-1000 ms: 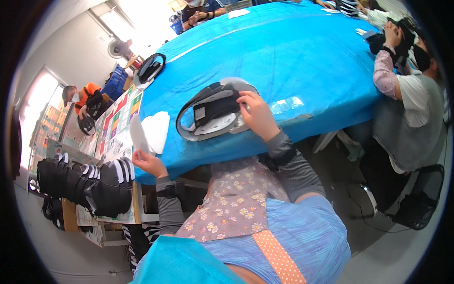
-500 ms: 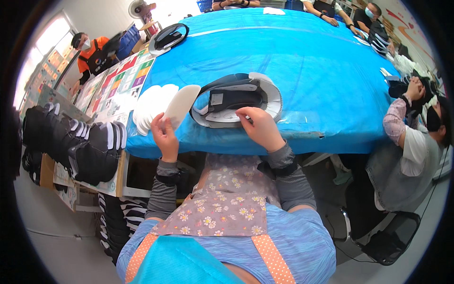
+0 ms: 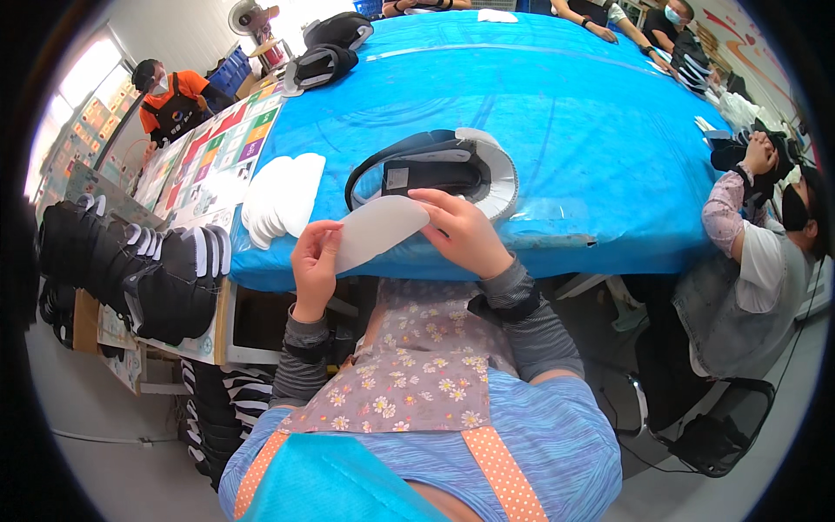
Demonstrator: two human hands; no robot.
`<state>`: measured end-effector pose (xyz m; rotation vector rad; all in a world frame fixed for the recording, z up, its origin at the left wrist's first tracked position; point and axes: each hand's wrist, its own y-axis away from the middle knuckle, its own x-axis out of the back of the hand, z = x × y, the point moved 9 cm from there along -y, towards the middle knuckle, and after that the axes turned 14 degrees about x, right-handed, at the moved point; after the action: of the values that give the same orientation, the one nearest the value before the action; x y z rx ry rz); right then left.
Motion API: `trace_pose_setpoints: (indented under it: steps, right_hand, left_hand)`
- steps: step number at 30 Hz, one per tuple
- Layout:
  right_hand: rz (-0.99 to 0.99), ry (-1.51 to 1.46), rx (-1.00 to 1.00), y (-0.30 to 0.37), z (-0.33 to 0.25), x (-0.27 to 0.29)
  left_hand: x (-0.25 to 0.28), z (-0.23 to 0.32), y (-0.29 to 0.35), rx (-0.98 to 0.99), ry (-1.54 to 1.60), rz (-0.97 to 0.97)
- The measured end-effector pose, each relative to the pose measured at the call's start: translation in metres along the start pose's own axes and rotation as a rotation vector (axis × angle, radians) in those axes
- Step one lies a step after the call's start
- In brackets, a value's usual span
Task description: The person places a white foam insert into the heel and sole area of a black shoe upper, pressing it down with their hands to secure it. They repeat this process with another shoe upper and insert.
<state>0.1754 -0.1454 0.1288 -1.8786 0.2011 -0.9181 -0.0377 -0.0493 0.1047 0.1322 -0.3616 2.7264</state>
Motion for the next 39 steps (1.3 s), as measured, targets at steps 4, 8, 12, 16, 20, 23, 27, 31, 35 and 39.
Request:
trace_pose_setpoints:
  steps: [4,8,12,16,20,23,27,31,35,39]
  right_hand:
    - [0.148,-0.125,-0.122,0.002,0.0,0.011]
    - [0.109,0.017,-0.014,-0.005,-0.01,0.019]
    - [-0.043,0.145,0.103,-0.004,-0.018,0.01]
    - [-0.03,0.225,0.145,-0.004,-0.017,0.02]
    - [-0.009,0.254,0.119,0.0,0.002,0.037]
    - [0.097,0.267,0.051,0.007,0.018,0.062]
    - [0.252,0.272,-0.106,0.024,0.033,0.091]
    - [0.272,0.288,-0.231,0.053,0.054,0.091]
    - [0.21,0.278,-0.313,0.066,0.061,0.083]
    - [0.19,0.217,-0.381,0.063,0.066,0.082]
  left_hand:
    - [-0.012,0.0,-0.002,0.055,0.114,-0.118]
    - [-0.011,-0.006,-0.002,0.091,0.093,-0.132]
    - [-0.02,-0.005,-0.002,0.17,0.101,-0.204]
    - [-0.029,-0.007,-0.011,0.271,0.068,-0.337]
    - [-0.043,0.023,-0.046,0.206,-0.038,-0.531]
    - [-0.029,0.025,-0.112,0.259,-0.226,-0.499]
    - [-0.001,0.002,-0.206,0.32,-0.476,-0.363]
    - [0.01,-0.048,-0.248,0.404,-0.523,-0.404]
    - [-0.01,-0.075,-0.268,0.483,-0.669,-0.462]
    - [0.008,-0.099,-0.319,0.502,-0.909,-0.465]
